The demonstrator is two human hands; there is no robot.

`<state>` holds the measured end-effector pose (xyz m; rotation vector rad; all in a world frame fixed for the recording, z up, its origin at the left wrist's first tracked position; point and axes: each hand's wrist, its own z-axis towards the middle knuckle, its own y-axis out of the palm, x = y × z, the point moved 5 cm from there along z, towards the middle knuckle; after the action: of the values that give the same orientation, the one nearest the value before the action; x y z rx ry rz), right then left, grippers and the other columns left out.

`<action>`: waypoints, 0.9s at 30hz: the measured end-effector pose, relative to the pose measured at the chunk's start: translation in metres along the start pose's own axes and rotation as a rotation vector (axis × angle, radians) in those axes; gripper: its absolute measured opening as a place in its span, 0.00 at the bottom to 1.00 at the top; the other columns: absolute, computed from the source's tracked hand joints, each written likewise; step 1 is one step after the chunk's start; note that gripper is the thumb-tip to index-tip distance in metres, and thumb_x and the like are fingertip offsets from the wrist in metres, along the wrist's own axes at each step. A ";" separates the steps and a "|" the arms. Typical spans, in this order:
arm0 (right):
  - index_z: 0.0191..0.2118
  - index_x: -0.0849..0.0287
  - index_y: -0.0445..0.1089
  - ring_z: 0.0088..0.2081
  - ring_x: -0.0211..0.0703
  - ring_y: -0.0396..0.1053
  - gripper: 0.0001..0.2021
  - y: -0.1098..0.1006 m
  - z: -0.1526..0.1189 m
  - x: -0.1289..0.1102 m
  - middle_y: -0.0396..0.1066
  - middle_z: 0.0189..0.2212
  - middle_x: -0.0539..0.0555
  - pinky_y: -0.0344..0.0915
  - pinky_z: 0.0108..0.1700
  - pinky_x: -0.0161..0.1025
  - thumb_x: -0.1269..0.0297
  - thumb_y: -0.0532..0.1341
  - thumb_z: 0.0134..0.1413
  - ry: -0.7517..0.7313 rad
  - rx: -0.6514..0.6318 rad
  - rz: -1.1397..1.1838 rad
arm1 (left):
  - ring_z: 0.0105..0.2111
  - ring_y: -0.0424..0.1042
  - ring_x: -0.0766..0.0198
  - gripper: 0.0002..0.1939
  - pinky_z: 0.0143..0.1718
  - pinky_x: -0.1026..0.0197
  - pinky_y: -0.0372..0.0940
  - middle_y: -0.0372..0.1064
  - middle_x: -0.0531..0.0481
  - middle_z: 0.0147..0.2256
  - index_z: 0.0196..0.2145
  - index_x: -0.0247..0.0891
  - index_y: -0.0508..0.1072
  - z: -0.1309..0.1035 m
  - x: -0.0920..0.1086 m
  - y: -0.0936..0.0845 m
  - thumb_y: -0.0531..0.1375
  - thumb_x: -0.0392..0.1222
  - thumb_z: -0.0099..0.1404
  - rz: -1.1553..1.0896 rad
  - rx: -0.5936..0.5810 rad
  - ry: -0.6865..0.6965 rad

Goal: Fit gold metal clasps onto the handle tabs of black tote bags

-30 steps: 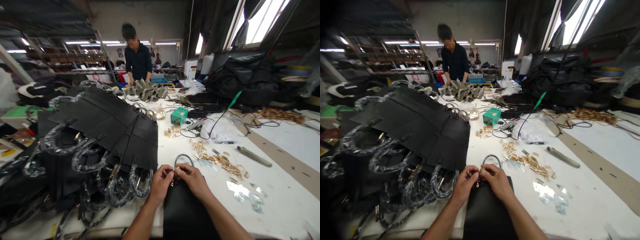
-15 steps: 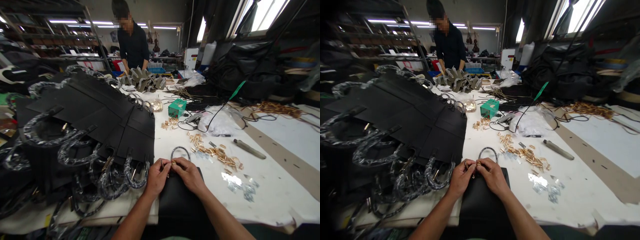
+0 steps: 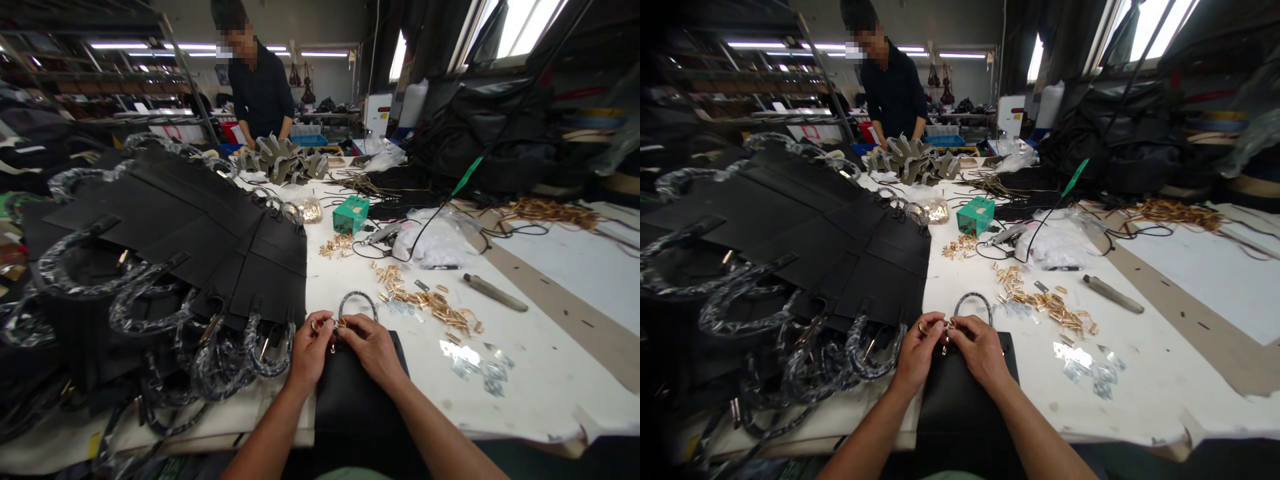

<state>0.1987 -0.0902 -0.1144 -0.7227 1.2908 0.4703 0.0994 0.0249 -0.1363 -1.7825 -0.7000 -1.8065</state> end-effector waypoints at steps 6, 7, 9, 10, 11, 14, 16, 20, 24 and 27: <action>0.42 0.55 0.78 0.40 0.46 0.73 0.12 0.001 0.001 0.005 0.76 0.37 0.53 0.67 0.46 0.41 0.56 0.64 0.57 -0.003 0.023 0.001 | 0.39 0.71 0.59 0.10 0.43 0.60 0.65 0.71 0.48 0.36 0.35 0.38 0.76 0.001 0.012 0.002 0.61 0.47 0.65 0.092 -0.070 0.153; 0.42 0.55 0.78 0.40 0.46 0.73 0.11 0.001 0.001 0.005 0.76 0.37 0.53 0.67 0.46 0.41 0.56 0.64 0.57 -0.012 0.021 -0.007 | 0.39 0.71 0.59 0.09 0.44 0.59 0.64 0.70 0.48 0.36 0.34 0.38 0.76 0.001 0.014 0.003 0.61 0.46 0.65 0.106 -0.073 0.166; 0.43 0.54 0.78 0.41 0.46 0.73 0.11 0.001 0.002 0.005 0.76 0.38 0.53 0.67 0.47 0.41 0.57 0.63 0.58 -0.028 0.006 -0.016 | 0.38 0.70 0.60 0.09 0.43 0.60 0.64 0.70 0.49 0.34 0.33 0.38 0.76 0.001 0.015 0.004 0.61 0.46 0.65 0.121 -0.079 0.177; 0.43 0.54 0.77 0.41 0.46 0.73 0.11 0.001 0.001 0.004 0.76 0.38 0.53 0.68 0.47 0.41 0.57 0.63 0.58 -0.034 -0.004 -0.018 | 0.37 0.70 0.60 0.09 0.42 0.60 0.64 0.69 0.49 0.34 0.33 0.38 0.76 0.001 0.015 0.004 0.61 0.46 0.65 0.123 -0.080 0.175; 0.44 0.54 0.77 0.41 0.46 0.73 0.11 0.001 0.001 0.004 0.76 0.38 0.53 0.68 0.47 0.41 0.58 0.63 0.58 -0.040 -0.012 -0.020 | 0.36 0.70 0.61 0.10 0.41 0.61 0.64 0.69 0.49 0.34 0.33 0.38 0.75 0.001 0.014 0.004 0.61 0.47 0.65 0.121 -0.081 0.168; 0.43 0.54 0.78 0.40 0.45 0.72 0.11 0.002 0.000 0.003 0.75 0.37 0.53 0.67 0.46 0.40 0.57 0.63 0.58 -0.045 -0.010 -0.037 | 0.33 0.68 0.63 0.11 0.37 0.62 0.63 0.68 0.51 0.33 0.32 0.38 0.74 0.001 0.013 0.004 0.60 0.48 0.66 0.101 -0.083 0.126; 0.42 0.54 0.78 0.39 0.44 0.72 0.11 0.002 0.000 0.002 0.75 0.36 0.53 0.67 0.45 0.40 0.57 0.62 0.59 -0.034 0.004 -0.058 | 0.32 0.67 0.64 0.11 0.37 0.63 0.63 0.68 0.51 0.33 0.32 0.38 0.73 0.001 0.012 0.003 0.60 0.48 0.66 0.083 -0.089 0.107; 0.41 0.54 0.77 0.38 0.45 0.72 0.10 0.005 0.003 -0.002 0.75 0.36 0.53 0.67 0.43 0.40 0.57 0.61 0.60 -0.025 -0.008 -0.112 | 0.35 0.66 0.63 0.10 0.39 0.63 0.63 0.67 0.51 0.33 0.33 0.38 0.72 0.004 0.011 0.002 0.61 0.48 0.65 0.079 -0.106 0.103; 0.41 0.52 0.77 0.41 0.49 0.73 0.12 0.008 -0.003 -0.002 0.76 0.38 0.54 0.67 0.46 0.43 0.53 0.59 0.60 -0.017 -0.052 -0.143 | 0.30 0.64 0.65 0.09 0.34 0.64 0.62 0.64 0.53 0.30 0.30 0.38 0.72 -0.003 0.013 0.001 0.61 0.46 0.63 0.039 -0.081 0.077; 0.42 0.47 0.77 0.46 0.55 0.73 0.16 0.007 -0.008 0.021 0.77 0.43 0.55 0.69 0.50 0.47 0.45 0.60 0.54 0.038 -0.058 -0.172 | 0.29 0.64 0.64 0.05 0.32 0.63 0.61 0.65 0.52 0.27 0.28 0.38 0.73 -0.013 0.012 0.000 0.62 0.42 0.59 0.058 -0.001 0.027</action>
<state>0.1930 -0.0927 -0.1368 -0.8868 1.2426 0.3571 0.0897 0.0163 -0.1243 -1.7581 -0.6304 -1.7894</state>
